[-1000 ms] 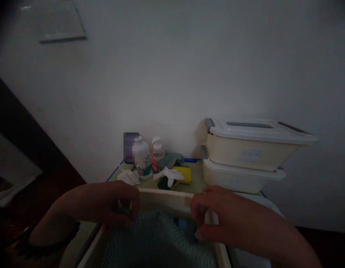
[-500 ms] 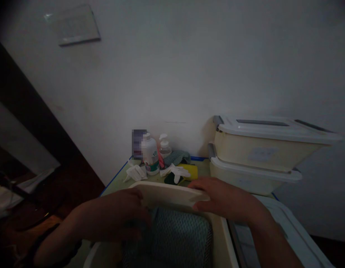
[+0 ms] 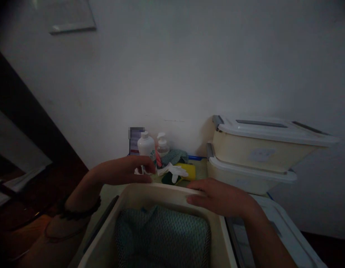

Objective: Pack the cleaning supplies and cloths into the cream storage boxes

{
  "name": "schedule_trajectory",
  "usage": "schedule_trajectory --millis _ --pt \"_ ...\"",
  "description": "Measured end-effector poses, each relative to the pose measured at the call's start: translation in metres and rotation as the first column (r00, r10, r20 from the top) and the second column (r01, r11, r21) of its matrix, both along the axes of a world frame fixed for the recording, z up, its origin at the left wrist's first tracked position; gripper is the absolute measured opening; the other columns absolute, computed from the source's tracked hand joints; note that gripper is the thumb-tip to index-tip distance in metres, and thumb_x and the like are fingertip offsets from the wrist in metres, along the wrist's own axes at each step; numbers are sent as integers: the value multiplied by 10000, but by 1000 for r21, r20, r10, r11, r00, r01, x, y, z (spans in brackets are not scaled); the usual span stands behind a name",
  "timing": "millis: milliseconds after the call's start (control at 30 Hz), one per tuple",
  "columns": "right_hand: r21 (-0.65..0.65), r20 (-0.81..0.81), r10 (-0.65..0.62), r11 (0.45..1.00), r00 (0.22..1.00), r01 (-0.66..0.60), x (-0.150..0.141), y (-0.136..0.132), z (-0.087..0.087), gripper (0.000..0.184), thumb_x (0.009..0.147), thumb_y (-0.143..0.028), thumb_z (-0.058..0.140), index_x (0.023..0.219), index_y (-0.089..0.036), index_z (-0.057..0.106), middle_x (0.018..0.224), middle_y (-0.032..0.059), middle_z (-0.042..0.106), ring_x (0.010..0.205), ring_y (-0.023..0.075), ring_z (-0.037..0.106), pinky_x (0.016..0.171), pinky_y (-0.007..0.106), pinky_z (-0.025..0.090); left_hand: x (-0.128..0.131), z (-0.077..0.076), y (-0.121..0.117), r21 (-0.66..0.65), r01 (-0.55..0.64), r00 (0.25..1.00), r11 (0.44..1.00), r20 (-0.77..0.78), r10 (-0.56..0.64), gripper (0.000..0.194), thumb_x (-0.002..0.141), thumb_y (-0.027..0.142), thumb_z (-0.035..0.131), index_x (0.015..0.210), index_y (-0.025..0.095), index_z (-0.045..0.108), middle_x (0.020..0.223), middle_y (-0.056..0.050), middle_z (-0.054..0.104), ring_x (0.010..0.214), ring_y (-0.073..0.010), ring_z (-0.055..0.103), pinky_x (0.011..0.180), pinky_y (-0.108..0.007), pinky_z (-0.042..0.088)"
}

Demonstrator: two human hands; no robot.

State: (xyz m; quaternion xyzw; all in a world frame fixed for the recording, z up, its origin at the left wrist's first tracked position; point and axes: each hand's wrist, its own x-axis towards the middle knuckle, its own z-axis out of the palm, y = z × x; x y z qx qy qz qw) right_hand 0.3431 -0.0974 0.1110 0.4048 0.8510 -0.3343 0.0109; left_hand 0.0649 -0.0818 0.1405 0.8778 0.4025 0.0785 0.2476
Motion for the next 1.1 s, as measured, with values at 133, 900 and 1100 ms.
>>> schedule_trajectory --millis 133,900,1100 --pt "3 -12 -7 1000 1000 7 1 2 -2 378 911 -460 409 919 -168 648 877 52 659 820 192 598 723 290 439 4 -4 11 -197 42 996 979 -67 -56 125 748 268 686 809 161 706 737 -25 702 693 -157 624 609 -235 426" --pt "3 -71 -29 1000 997 29 -11 -3 5 407 908 -492 408 924 -182 672 845 36 658 746 161 576 651 254 439 -32 -7 19 -390 57 998 919 3 -61 188 745 332 669 830 174 724 728 -17 706 666 -140 615 612 -218 436" --pt "77 -68 -7 997 998 12 -23 -3 0 387 919 -462 411 894 -166 658 816 34 654 730 153 576 643 245 416 -42 -8 17 -324 18 999 946 -21 -26 185 741 323 664 807 157 713 754 -31 711 708 -153 632 615 -218 437"
